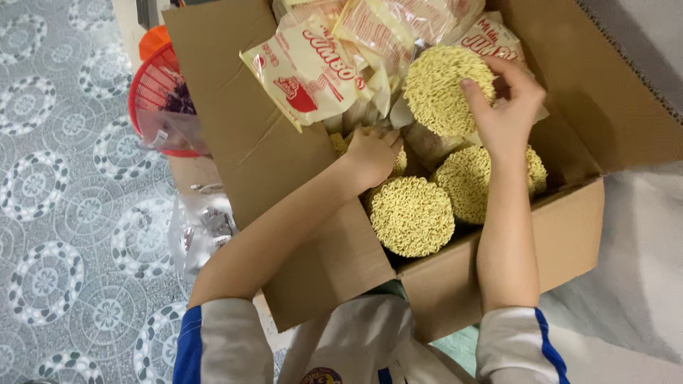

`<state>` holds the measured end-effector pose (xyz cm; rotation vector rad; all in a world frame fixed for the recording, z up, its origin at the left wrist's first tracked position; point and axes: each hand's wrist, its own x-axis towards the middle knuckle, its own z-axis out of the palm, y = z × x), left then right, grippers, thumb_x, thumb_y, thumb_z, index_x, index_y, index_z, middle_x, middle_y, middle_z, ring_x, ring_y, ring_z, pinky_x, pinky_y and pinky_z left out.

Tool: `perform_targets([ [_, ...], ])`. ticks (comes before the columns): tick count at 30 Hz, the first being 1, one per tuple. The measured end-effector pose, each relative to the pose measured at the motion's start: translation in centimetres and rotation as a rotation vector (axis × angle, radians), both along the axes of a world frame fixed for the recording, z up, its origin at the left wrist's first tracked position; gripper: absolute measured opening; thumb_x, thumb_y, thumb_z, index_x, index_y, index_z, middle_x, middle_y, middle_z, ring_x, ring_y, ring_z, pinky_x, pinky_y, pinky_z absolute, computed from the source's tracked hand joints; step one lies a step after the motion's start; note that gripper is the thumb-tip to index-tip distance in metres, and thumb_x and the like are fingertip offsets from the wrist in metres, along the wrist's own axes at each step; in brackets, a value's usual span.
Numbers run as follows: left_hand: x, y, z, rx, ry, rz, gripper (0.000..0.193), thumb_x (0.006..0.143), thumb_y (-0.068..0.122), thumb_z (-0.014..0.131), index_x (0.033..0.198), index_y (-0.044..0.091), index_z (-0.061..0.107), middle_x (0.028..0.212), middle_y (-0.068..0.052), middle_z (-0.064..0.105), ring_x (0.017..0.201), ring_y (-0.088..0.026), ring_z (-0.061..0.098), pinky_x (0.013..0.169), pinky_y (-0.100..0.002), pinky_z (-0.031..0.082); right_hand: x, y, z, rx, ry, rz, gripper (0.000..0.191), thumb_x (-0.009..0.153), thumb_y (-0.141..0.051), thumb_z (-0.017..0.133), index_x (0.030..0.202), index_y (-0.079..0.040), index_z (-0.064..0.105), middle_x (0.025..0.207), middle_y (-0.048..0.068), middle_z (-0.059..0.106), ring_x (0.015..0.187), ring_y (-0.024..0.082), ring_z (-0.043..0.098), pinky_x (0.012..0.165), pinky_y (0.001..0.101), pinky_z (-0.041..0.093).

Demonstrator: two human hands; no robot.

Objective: The person unpacks instant noodle blocks from a cardboard box, removes seasoning packets, and places them into a green plastic bag. The person repeatedly picks up noodle blocks, tears open their wrappers, and discards the wrappers while collecting the seasoning packets.

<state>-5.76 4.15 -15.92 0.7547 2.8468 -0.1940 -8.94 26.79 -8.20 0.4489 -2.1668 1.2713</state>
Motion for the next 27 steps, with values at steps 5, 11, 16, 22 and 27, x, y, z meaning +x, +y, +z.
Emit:
perform_targets([
  [5,2.7,-0.9,0.8,0.033,0.038,-0.007,0.061,0.093,0.017,0.053,0.152,0.007,0.04,0.162,-0.011,0.031,0.144,-0.04,0.036,0.111,-0.068,0.029,0.1,-2.1,-1.0,0.374,0.123,0.159,0.028,0.097,-0.014,0.085,0.12,0.0,0.076,0.12,0.017,0.076,0.108,0.024,0.075,0.101,0.0378,0.059],
  [11,4.6,-2.8,1.0,0.066,0.119,0.071,0.057,0.097,0.015,0.048,0.154,0.009,0.043,0.161,-0.007,0.036,0.14,-0.039,0.042,0.113,-0.065,0.03,1.1,-6.8,-3.0,0.761,-0.09,0.16,0.036,0.091,-0.022,0.08,0.119,-0.001,0.075,0.115,0.02,0.076,0.091,0.029,0.075,0.087,0.0437,0.059],
  [16,5.2,-4.5,2.3,0.214,0.209,0.036,0.049,0.091,0.014,0.052,0.139,0.015,0.059,0.154,-0.009,0.045,0.138,-0.036,0.047,0.116,-0.058,0.029,1.1,-9.1,-4.1,0.776,-0.366,0.087,0.04,0.088,-0.024,0.079,0.121,-0.002,0.073,0.092,0.023,0.076,0.078,0.031,0.076,0.083,0.0424,0.06],
  [22,5.3,-5.1,4.0,0.183,0.164,0.147,0.045,0.087,0.008,0.056,0.129,0.02,0.066,0.13,-0.015,0.06,0.123,-0.035,0.058,0.116,-0.063,0.024,0.8,-10.3,-5.6,0.726,-0.348,0.021,0.041,0.088,-0.036,0.082,0.106,0.0,0.075,0.089,0.022,0.075,0.077,0.034,0.075,0.077,0.0426,0.06],
  [27,3.5,-6.3,3.9,0.254,0.138,0.27,0.034,0.099,0.023,0.059,0.127,0.005,0.065,0.125,-0.018,0.066,0.123,-0.034,0.063,0.122,-0.059,0.028,0.5,-9.5,-5.7,0.652,-0.492,0.158,0.05,0.09,-0.046,0.077,0.108,0.0,0.073,0.094,0.024,0.074,0.085,0.037,0.073,0.077,0.0445,0.058],
])
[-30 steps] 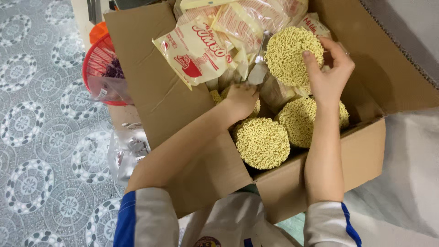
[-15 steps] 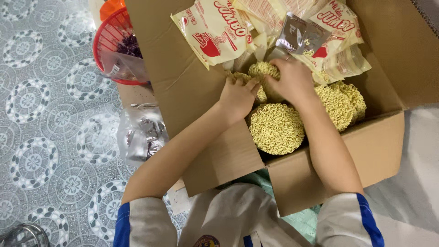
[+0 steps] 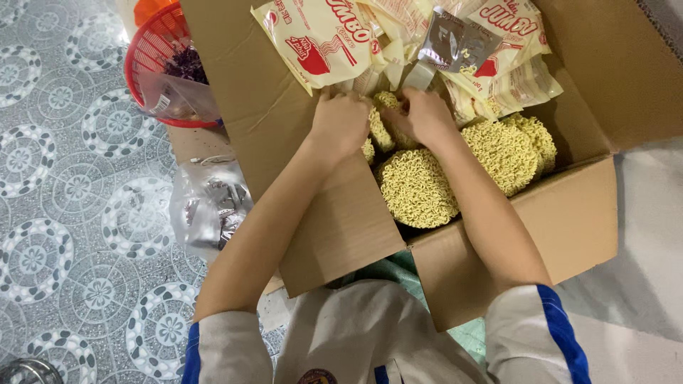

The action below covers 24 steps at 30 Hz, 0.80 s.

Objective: The person unpacks instant noodle blocks from a cardboard box, removes seasoning packets, and places them into a green plastic bag. The person repeatedly picks up noodle blocks, tears open their wrappers, and discards the wrappers while collecting the seasoning packets.

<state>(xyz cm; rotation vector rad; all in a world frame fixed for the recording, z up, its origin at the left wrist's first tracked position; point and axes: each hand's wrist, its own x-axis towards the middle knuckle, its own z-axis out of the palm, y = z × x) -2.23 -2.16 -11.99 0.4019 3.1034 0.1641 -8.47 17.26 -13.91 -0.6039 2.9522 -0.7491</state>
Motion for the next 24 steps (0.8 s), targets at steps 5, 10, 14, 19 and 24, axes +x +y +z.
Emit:
perform_targets([
  [5,-0.2,1.9,-1.2,-0.099,0.216,0.09,0.095,0.066,0.066,0.077,0.127,-0.005,0.057,0.12,-0.019,0.066,0.121,-0.038,0.061,0.11,-0.065,0.023,-0.9,1.6,0.1,0.125,-0.278,0.064,0.061,0.09,-0.055,0.071,0.101,0.005,0.072,0.092,0.023,0.074,0.086,0.035,0.072,0.08,0.0455,0.054],
  [10,-1.0,3.1,-0.6,-0.195,-0.017,0.114,0.107,0.06,0.064,0.086,0.134,-0.005,0.051,0.125,-0.015,0.063,0.118,-0.031,0.061,0.116,-0.07,0.011,-1.0,0.7,-0.4,-0.025,-0.312,0.0,0.055,0.095,-0.05,0.066,0.107,0.003,0.072,0.092,0.022,0.075,0.083,0.033,0.072,0.079,0.0447,0.055],
  [14,-1.1,1.5,-0.6,-0.028,0.02,0.059,0.096,0.064,0.059,0.085,0.133,0.0,0.055,0.127,-0.015,0.062,0.113,-0.03,0.066,0.117,-0.069,0.014,-0.4,0.6,1.0,-0.178,-0.549,0.116,0.055,0.094,-0.047,0.062,0.117,0.003,0.066,0.099,0.018,0.076,0.085,0.031,0.076,0.079,0.0452,0.061],
  [19,-2.1,1.4,-2.2,0.073,0.138,0.079,0.064,0.089,0.053,0.067,0.125,0.001,0.06,0.12,-0.018,0.066,0.114,-0.032,0.065,0.116,-0.066,0.022,-0.5,0.8,3.3,0.062,-0.659,0.194,0.053,0.099,-0.044,0.056,0.13,-0.002,0.062,0.109,0.017,0.077,0.097,0.026,0.078,0.088,0.0421,0.059],
  [24,-3.2,3.3,-3.8,-0.01,0.395,0.087,0.052,0.091,0.042,0.058,0.118,-0.002,0.067,0.109,-0.02,0.07,0.095,-0.031,0.071,0.096,-0.051,0.048,-0.8,1.3,3.7,0.142,-0.667,0.256,0.054,0.097,-0.039,0.06,0.138,-0.005,0.057,0.112,0.017,0.077,0.099,0.024,0.078,0.092,0.039,0.056],
])
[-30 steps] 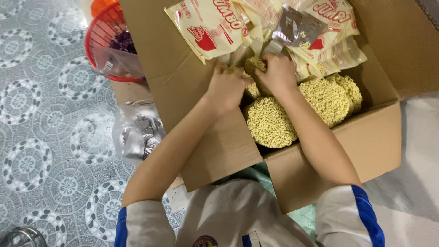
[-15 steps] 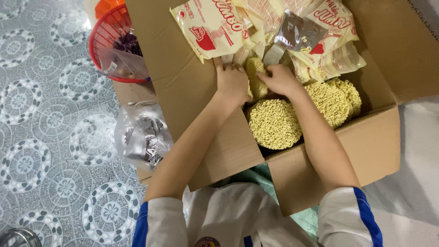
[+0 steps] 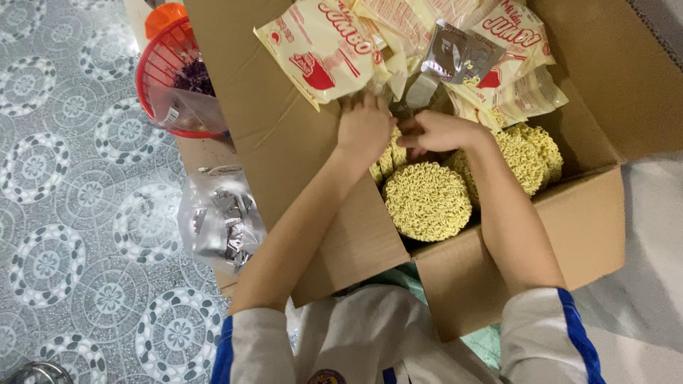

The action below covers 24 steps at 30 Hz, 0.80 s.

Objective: The person unpacks instant noodle blocks from a cardboard box, removes seasoning packets, and places them into a green plastic bag. The person repeatedly picks up noodle blocks, tears open their wrappers, and discards the wrappers while collecting the seasoning packets.

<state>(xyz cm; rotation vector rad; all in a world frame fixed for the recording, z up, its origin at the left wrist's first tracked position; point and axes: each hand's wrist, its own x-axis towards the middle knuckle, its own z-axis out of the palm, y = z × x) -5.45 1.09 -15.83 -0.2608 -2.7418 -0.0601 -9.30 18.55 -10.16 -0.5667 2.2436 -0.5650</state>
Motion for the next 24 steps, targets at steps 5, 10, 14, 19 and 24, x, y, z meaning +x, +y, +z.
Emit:
perform_targets([
  [5,0.0,-0.7,-0.2,0.172,-0.262,-0.079,0.036,0.104,0.036,0.052,0.095,0.006,0.07,0.09,-0.016,0.074,0.083,-0.033,0.073,0.075,-0.046,0.057,-0.1,0.6,-0.5,0.017,0.012,0.044,0.049,0.096,-0.038,0.062,0.132,-0.005,0.067,0.111,0.015,0.08,0.096,0.023,0.076,0.089,0.0397,0.057],
  [10,-0.1,-1.3,0.0,0.223,-0.224,-0.12,0.034,0.102,0.035,0.053,0.094,0.005,0.068,0.09,-0.018,0.074,0.081,-0.034,0.073,0.074,-0.048,0.057,-0.1,0.5,-1.1,-0.009,0.074,0.047,0.055,0.094,-0.042,0.063,0.134,-0.005,0.063,0.114,0.015,0.078,0.096,0.025,0.075,0.087,0.0387,0.056],
  [14,-0.4,-1.1,-0.1,0.201,-0.226,-0.109,0.035,0.1,0.036,0.054,0.096,0.004,0.068,0.093,-0.017,0.073,0.081,-0.034,0.073,0.074,-0.048,0.057,-0.4,0.5,-1.4,-0.07,0.139,0.084,0.057,0.092,-0.047,0.065,0.129,-0.004,0.067,0.114,0.016,0.076,0.1,0.026,0.073,0.09,0.0374,0.055],
  [19,0.2,-0.5,-0.3,0.108,-0.172,-0.076,0.037,0.098,0.039,0.053,0.099,0.005,0.068,0.092,-0.014,0.074,0.083,-0.032,0.072,0.082,-0.048,0.053,-0.2,0.9,-1.9,-0.045,0.222,0.049,0.052,0.094,-0.047,0.064,0.125,-0.005,0.067,0.11,0.017,0.075,0.098,0.028,0.072,0.088,0.0401,0.055],
  [24,0.5,-0.3,-0.2,0.081,-0.174,-0.052,0.039,0.101,0.041,0.053,0.104,0.004,0.067,0.099,-0.014,0.073,0.09,-0.031,0.072,0.087,-0.048,0.052,0.1,1.2,-1.6,-0.185,0.422,0.036,0.034,0.096,-0.029,0.062,0.118,-0.005,0.072,0.102,0.017,0.077,0.089,0.03,0.073,0.083,0.0415,0.056],
])
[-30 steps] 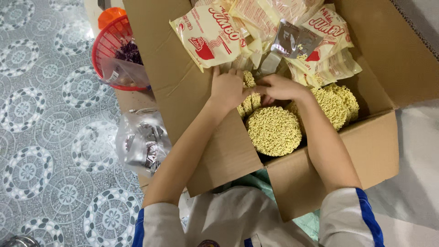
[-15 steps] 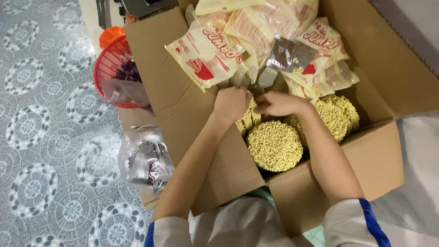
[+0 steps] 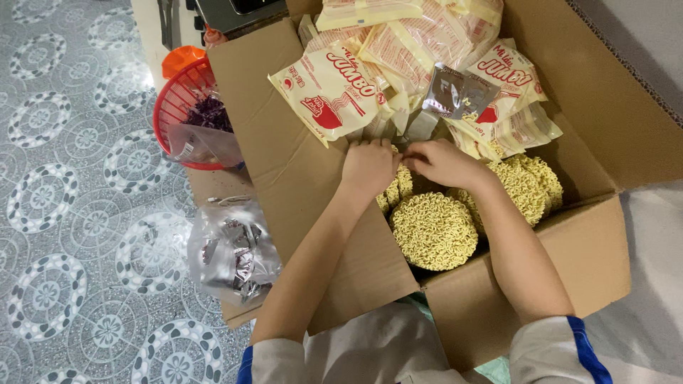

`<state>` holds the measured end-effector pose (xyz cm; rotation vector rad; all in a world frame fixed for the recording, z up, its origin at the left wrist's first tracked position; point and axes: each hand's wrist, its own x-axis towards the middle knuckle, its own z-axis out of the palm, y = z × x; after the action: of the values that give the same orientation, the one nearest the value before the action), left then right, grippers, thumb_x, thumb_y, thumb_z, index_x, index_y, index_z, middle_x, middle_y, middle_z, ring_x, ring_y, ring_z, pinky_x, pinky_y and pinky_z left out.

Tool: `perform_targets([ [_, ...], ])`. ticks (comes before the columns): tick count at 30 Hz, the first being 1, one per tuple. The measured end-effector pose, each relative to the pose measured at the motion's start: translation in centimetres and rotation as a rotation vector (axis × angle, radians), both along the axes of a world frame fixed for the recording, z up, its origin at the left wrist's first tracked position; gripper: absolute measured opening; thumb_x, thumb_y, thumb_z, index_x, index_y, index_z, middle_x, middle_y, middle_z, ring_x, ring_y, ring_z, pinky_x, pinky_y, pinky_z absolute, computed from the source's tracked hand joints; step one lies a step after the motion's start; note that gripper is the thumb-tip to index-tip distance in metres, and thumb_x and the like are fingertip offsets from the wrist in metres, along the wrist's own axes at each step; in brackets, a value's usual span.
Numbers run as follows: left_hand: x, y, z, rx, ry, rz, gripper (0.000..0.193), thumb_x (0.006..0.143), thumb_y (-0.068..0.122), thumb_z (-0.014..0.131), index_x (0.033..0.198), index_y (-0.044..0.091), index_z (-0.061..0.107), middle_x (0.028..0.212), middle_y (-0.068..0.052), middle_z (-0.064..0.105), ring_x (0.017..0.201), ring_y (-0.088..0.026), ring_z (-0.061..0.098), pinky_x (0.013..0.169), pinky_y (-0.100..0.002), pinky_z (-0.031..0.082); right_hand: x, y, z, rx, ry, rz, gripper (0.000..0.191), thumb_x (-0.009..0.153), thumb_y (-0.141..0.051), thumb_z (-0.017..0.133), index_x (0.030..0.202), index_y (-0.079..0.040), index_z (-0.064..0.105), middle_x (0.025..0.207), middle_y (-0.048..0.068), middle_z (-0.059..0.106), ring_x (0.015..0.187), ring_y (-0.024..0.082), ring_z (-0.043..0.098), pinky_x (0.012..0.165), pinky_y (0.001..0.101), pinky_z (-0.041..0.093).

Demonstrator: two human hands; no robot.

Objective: The person unpacks instant noodle blocks from a cardboard box, removes seasoning packets, and places them into a green plastic bag. The person repeatedly picks up noodle blocks, tears open their wrappers, and discards the wrappers while collecting the seasoning packets.

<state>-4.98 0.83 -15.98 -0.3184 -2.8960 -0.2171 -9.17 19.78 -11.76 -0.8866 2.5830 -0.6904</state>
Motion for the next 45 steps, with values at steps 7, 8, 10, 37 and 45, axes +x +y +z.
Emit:
perform_targets([
  [7,0.0,-0.2,0.3,-0.035,0.035,-0.05,0.04,0.094,0.035,0.056,0.116,0.002,0.066,0.104,-0.016,0.071,0.092,-0.033,0.07,0.084,-0.05,0.051,1.8,-0.2,2.2,-0.189,0.077,-0.038,0.018,0.092,-0.019,0.07,0.102,-0.005,0.076,0.093,0.012,0.079,0.078,0.023,0.073,0.074,0.0367,0.056],
  [8,0.0,-0.2,0.3,-0.052,-0.003,-0.054,0.038,0.094,0.035,0.057,0.113,0.004,0.066,0.105,-0.015,0.071,0.094,-0.033,0.07,0.086,-0.05,0.051,2.4,-0.2,2.8,-0.245,0.091,-0.033,0.016,0.09,-0.018,0.073,0.099,-0.005,0.077,0.09,0.012,0.079,0.076,0.022,0.073,0.073,0.036,0.056],
  [10,0.1,-0.3,0.4,-0.053,-0.042,-0.061,0.035,0.094,0.034,0.057,0.111,0.005,0.067,0.105,-0.014,0.072,0.097,-0.033,0.07,0.087,-0.05,0.052,4.0,-0.6,4.1,-0.452,-0.004,-0.094,0.012,0.088,-0.014,0.078,0.093,-0.003,0.077,0.087,0.013,0.076,0.075,0.024,0.068,0.069,0.0363,0.054],
  [37,1.8,-1.3,-0.2,0.051,0.048,-0.093,0.034,0.099,0.036,0.056,0.108,0.005,0.068,0.099,-0.015,0.073,0.092,-0.035,0.071,0.085,-0.051,0.051,34.7,1.5,13.7,0.308,1.255,-0.344,0.008,0.089,-0.003,0.064,0.082,-0.004,0.062,0.078,0.013,0.057,0.067,0.029,0.054,0.06,0.0398,0.043],
  [45,1.4,-0.8,0.1,0.03,0.028,-0.066,0.037,0.1,0.038,0.055,0.11,0.006,0.068,0.106,-0.016,0.073,0.1,-0.035,0.07,0.092,-0.052,0.05,11.1,7.0,7.7,-0.487,0.481,-0.282,0.022,0.107,-0.007,0.051,0.107,0.0,0.072,0.095,0.012,0.074,0.087,0.018,0.073,0.08,0.0324,0.059],
])
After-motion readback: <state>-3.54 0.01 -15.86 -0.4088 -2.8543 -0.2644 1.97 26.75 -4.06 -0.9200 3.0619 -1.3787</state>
